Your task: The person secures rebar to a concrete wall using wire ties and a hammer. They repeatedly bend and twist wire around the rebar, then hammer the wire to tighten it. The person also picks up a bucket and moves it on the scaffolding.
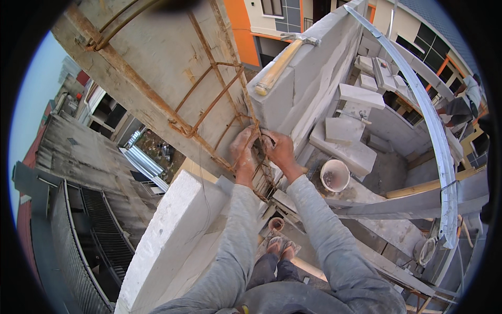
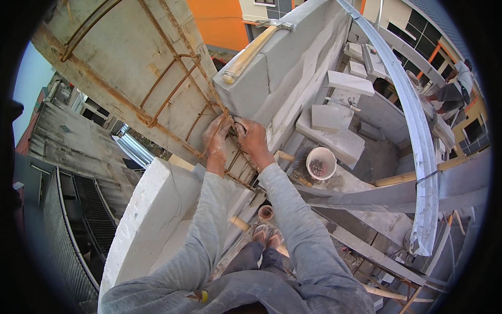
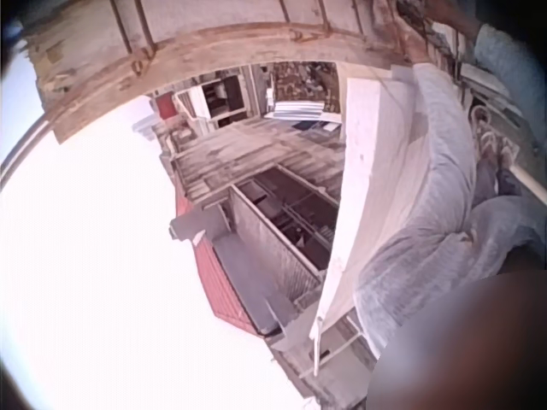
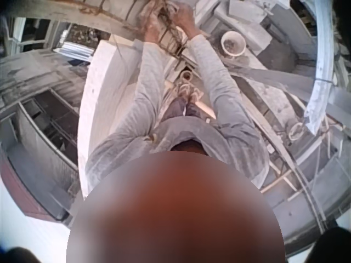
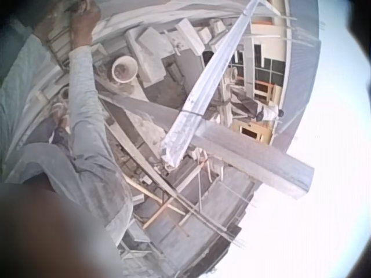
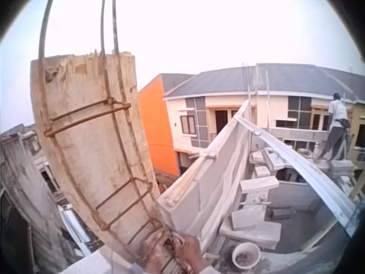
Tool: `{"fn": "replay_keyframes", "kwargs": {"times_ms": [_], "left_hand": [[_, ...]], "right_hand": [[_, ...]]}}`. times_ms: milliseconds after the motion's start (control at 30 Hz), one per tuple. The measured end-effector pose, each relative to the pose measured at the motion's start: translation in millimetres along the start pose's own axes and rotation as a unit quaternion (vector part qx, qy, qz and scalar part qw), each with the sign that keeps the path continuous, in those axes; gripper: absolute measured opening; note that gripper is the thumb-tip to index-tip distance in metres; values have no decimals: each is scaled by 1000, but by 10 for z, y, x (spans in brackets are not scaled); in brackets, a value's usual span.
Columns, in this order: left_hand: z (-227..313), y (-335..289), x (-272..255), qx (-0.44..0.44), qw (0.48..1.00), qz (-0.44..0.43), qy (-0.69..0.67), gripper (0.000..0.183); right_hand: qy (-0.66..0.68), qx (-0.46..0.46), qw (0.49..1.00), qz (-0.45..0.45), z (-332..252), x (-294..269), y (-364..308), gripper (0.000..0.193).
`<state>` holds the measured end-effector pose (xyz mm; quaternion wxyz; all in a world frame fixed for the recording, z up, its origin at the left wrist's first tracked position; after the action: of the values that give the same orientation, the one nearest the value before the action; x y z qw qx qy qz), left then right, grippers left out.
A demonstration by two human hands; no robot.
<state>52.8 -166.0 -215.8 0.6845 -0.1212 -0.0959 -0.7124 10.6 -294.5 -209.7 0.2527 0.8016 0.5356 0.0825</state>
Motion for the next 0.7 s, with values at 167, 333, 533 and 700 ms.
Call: {"fn": "replay_keyframes", "kwargs": {"times_ms": [167,333,533,700], "left_hand": [[20,-1,75,-15,999,-23,32,42],[109,34,199,53,992,1,118,41],[100,52,294,72,992,50,87,48],[102,73,315,77,990,63,97,51]], "right_hand": [[-40,-16,999,20,-82,-56,52,12],[-123,-84,988,42,-265,-234,176,8],[-6,73,995,-72,-276,-786,570,10],[-46,18,993,-109,-188,-967,722,13]]}}
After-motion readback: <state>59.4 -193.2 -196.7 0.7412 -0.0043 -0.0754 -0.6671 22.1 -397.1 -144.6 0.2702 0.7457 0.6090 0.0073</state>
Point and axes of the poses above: each hand's wrist, its own y-axis towards the middle knuckle, its own x-axis out of the palm, z = x × y, the point moved 3 cm from there along y, towards the middle knuckle, and after that the axes turned 12 degrees about y, right-handed, at the moved point
